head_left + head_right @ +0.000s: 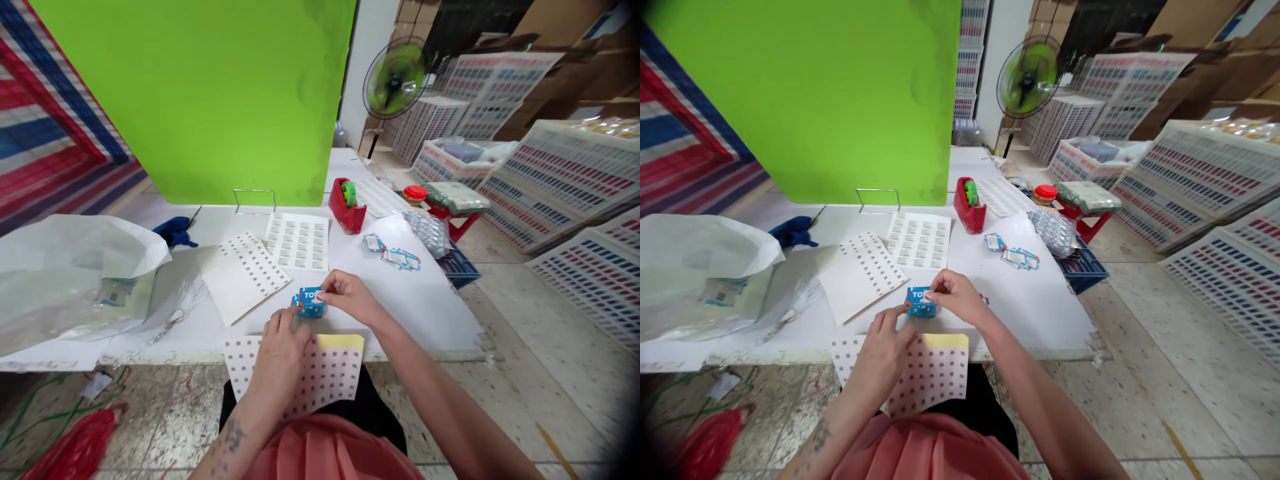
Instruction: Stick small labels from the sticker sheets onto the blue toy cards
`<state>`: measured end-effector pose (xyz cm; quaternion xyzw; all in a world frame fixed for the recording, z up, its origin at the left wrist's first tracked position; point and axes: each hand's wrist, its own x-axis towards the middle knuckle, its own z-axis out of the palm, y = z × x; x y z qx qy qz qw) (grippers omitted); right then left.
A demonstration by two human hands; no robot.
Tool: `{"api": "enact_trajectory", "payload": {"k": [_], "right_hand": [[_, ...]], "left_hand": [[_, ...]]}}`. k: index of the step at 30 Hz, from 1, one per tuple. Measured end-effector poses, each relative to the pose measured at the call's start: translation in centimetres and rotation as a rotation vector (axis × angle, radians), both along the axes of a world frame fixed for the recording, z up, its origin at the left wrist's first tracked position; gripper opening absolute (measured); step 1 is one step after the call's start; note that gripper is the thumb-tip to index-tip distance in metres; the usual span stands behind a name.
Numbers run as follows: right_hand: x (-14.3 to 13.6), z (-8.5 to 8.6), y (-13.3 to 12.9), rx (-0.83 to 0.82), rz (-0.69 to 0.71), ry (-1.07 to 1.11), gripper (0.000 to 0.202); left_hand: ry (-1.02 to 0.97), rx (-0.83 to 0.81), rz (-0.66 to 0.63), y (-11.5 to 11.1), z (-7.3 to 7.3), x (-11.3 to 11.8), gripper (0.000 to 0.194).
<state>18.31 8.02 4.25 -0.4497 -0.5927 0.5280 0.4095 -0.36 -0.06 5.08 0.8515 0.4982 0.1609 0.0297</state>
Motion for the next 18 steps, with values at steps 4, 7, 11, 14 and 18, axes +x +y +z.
{"api": "enact_trajectory", "payload": {"k": [4,7,11,14,18], "right_hand": [[0.2,0.6,-0.6,-0.044,0.069,0.09,0.032],[0.3,0.9,-1.0,-0.057,0.086,0.077,0.038],[0.6,0.8,-1.4,-0.03,0.029,-0.005,0.023],[1.6,0.3,-1.6,-0.019,-0.053,-0.076,0.023],[4.2,-1.1,-1.7,0.014,-0.22,-0.251,0.022]], "left_hand": [[-0.002,0.009,0.017,-0.2,-0.2,0.1,0.015],[0.039,-0.006,0.011,-0.3,-0.3,0.1,0.016],[0.084,-0.054,-0.032,-0.4,0.2,0.3,0.019],[0.102,-0.134,-0.057,-0.4,0.5,0.5,0.022],[0.07,-0.166,-0.057,-0.4,0.3,0.3,0.019]]}}
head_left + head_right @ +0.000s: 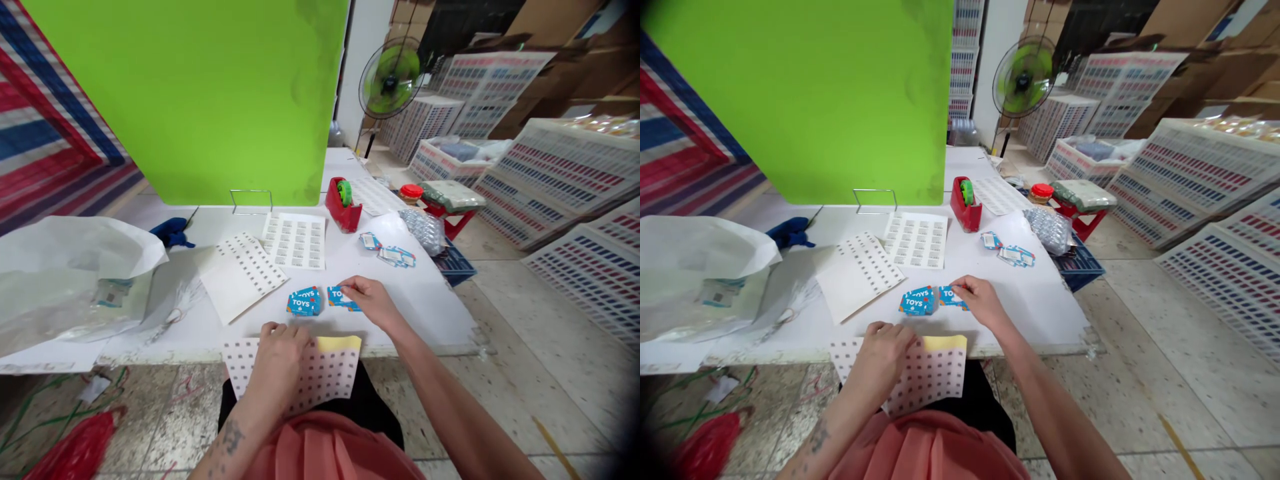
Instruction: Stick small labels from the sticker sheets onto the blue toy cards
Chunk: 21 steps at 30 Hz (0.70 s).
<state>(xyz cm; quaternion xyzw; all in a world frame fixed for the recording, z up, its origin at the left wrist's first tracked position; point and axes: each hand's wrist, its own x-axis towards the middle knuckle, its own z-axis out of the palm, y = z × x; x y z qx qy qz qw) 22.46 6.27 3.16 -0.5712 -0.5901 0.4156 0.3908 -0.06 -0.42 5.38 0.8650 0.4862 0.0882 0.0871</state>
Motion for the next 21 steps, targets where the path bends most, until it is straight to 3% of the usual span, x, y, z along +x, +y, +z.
{"api": "enact_trajectory", "payload": {"k": [4,6,10,12,14,17,21], "right_hand": [[2.4,-1.9,-0.1,-0.016,-0.086,-0.078,0.025],[3.0,-2.2,-0.1,0.06,-0.131,-0.205,0.025],[2.4,-0.3,-1.2,0.389,-0.198,-0.505,0.02],[1.1,1.3,-2.3,0.429,-0.109,-0.515,0.019],[-0.3,2.6,-3.6,0.417,0.095,-0.486,0.017],[-1.9,3.4,-4.8,0.37,0.311,-0.467,0.016],[-1.6,2.9,-4.9,0.28,0.342,-0.48,0.018]], "left_hand": [[0.012,-0.012,0.02,0.2,-0.2,-0.1,0.018],[0.02,-0.015,0.026,0.3,-0.2,-0.1,0.019],[0.011,-0.02,0.036,0.6,0.0,0.1,0.021],[-0.005,-0.025,0.039,0.7,0.0,0.2,0.02],[-0.022,-0.029,0.041,0.9,0.1,0.3,0.018],[-0.041,-0.027,0.051,1.0,0.1,0.2,0.015],[-0.025,0.047,0.092,1.1,-0.1,-0.5,0.012]]}}
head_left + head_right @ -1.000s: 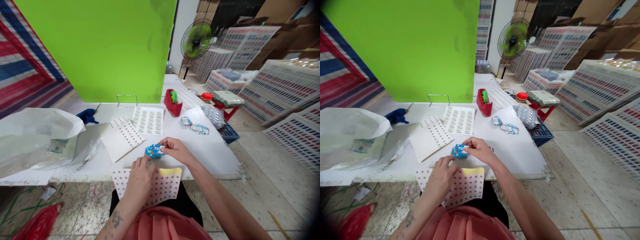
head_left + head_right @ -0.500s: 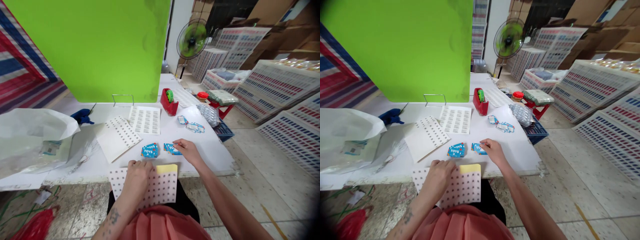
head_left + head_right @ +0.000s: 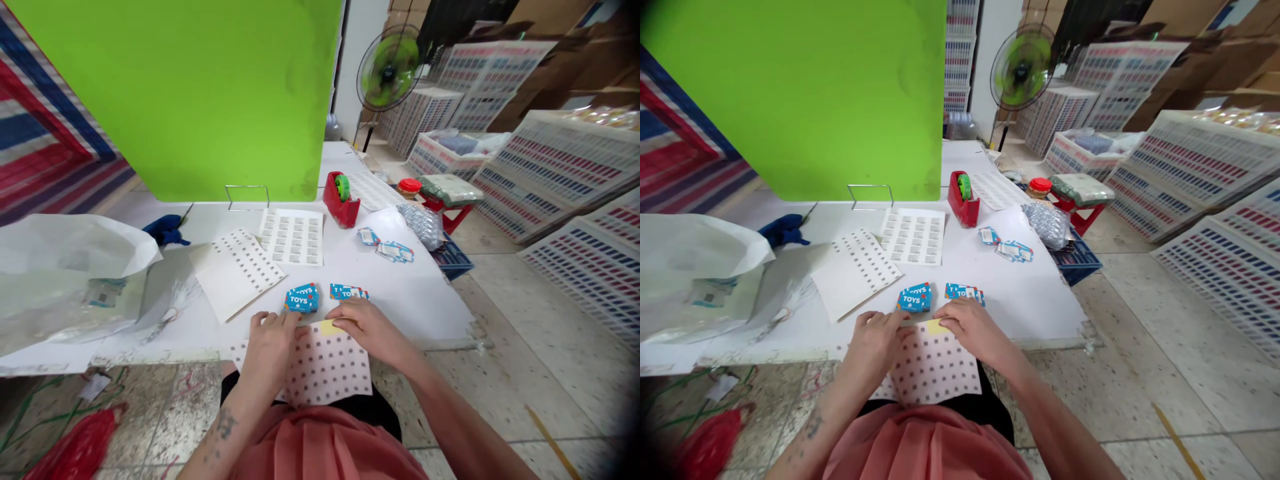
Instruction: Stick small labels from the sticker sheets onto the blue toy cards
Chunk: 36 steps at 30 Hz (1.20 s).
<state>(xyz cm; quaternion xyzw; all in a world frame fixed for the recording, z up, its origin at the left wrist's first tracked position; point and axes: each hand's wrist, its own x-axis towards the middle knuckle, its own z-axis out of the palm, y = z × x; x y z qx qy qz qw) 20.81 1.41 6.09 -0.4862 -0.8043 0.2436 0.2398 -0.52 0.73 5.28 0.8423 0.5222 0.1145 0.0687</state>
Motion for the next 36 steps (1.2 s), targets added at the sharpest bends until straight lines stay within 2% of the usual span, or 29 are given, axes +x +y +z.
{"api": "enact_trajectory", "payload": {"k": [4,9,14,20,23,28,36], "right_hand": [[0.2,-0.6,0.0,0.102,-0.031,-0.06,0.017],[-2.1,-1.3,-1.3,0.342,-0.208,-0.266,0.024],[-3.5,-2.5,-2.5,0.409,-0.204,-0.398,0.039],[-3.7,-3.6,-3.7,0.457,-0.156,-0.353,0.041],[-3.9,-3.5,-3.9,0.458,-0.171,-0.315,0.038],[-4.2,-2.9,-3.3,0.424,-0.283,-0.296,0.031],[-4.7,-3.4,-3.5,0.477,-0.242,-0.232,0.023]], "left_hand": [[0.01,-0.022,0.003,0.1,-0.3,-0.4,0.014],[-0.031,-0.089,0.018,0.1,-0.5,-0.3,0.016],[-0.038,-0.088,0.045,0.0,-0.4,-0.2,0.018],[-0.021,-0.097,0.06,-0.1,0.1,0.0,0.02],[-0.018,-0.1,0.058,-0.1,0.3,0.1,0.02],[-0.019,-0.083,0.035,-0.1,0.4,0.2,0.018],[0.008,-0.067,0.066,-0.2,0.7,0.3,0.019]]}}
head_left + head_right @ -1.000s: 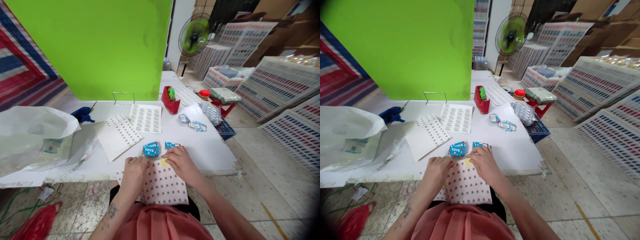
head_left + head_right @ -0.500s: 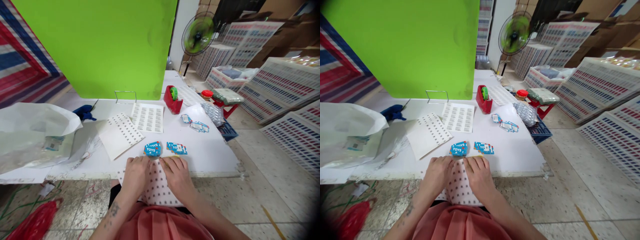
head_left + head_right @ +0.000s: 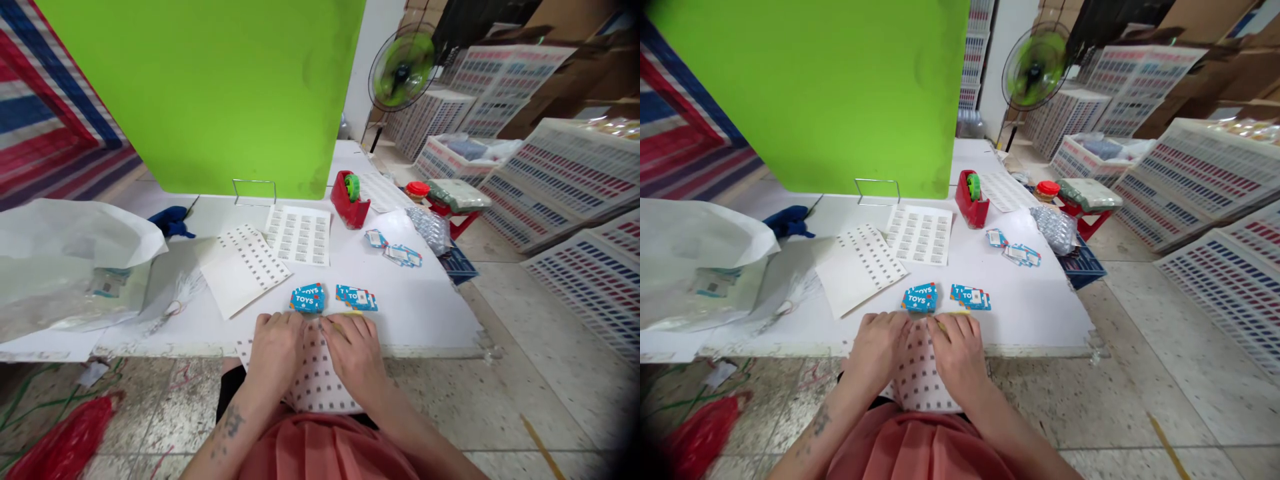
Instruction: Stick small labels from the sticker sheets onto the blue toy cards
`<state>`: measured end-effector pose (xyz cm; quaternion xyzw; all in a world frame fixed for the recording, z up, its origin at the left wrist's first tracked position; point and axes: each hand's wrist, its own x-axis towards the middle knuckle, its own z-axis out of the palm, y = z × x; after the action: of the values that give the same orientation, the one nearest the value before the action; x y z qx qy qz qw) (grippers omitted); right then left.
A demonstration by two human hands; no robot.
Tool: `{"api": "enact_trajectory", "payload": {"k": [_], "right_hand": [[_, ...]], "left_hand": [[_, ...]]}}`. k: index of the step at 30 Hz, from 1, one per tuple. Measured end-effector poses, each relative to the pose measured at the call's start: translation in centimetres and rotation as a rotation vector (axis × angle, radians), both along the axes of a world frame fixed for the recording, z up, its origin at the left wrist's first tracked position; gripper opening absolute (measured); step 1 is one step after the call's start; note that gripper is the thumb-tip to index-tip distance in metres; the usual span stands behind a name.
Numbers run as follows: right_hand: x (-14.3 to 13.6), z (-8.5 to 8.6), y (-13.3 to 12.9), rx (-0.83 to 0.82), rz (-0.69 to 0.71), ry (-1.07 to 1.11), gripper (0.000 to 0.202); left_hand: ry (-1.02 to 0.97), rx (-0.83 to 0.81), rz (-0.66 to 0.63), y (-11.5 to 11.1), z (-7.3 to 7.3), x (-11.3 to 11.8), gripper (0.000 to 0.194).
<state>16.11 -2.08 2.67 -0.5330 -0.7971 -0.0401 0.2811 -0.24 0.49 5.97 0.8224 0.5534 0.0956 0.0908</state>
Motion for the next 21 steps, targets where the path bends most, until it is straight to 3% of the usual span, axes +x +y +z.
{"api": "enact_trajectory", "payload": {"k": [8,21], "right_hand": [[0.07,0.47,0.52,-0.022,-0.071,-0.01,0.026],[-0.14,-0.02,0.21,0.034,-0.022,0.022,0.021]], "left_hand": [[0.001,0.026,-0.026,0.02,-0.38,-0.2,0.015],[-0.013,-0.002,-0.009,0.22,-0.46,-0.13,0.018]]}}
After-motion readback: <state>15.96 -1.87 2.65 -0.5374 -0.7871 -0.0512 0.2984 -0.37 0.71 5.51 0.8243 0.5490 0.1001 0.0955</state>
